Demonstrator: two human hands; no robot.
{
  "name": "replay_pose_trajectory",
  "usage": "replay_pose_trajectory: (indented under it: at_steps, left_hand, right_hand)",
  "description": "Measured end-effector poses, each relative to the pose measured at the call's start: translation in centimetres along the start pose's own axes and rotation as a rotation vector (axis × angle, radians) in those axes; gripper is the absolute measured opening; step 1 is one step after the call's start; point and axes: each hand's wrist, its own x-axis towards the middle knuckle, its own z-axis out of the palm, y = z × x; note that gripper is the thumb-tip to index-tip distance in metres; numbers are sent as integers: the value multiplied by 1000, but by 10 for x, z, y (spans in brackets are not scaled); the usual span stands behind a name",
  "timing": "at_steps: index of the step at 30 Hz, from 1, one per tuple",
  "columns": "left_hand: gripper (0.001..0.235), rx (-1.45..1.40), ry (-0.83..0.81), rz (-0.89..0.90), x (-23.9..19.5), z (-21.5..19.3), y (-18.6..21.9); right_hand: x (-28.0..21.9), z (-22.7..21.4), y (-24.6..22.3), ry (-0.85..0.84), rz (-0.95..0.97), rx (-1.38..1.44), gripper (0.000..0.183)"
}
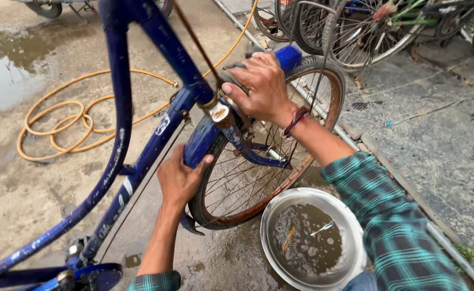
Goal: The person scrubs the front wheel and fork of a blue bicycle using a toothbrush and a cloth. They repeatedly dip the tools into a metal bowl of water to clean the spokes, rim, and frame.
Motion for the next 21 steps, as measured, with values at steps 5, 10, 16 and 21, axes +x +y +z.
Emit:
replay_pose_trajectory:
  at_steps: [5,10,16,21]
  left_hand:
    - [76,-24,20,31,0,5,-2]
    - [76,17,10,-37,1,2,-1]
    - [75,-9,36,-51,0,0,12]
    - [70,54,86,-25,-3,3,15]
  right_hand:
    - [43,-56,52,-209,403,95,44]
    - [40,-29,-21,2,19,157,44]
    - [54,-30,34,-360,262,304,46]
    - [48,-32,13,-237,97,42,55]
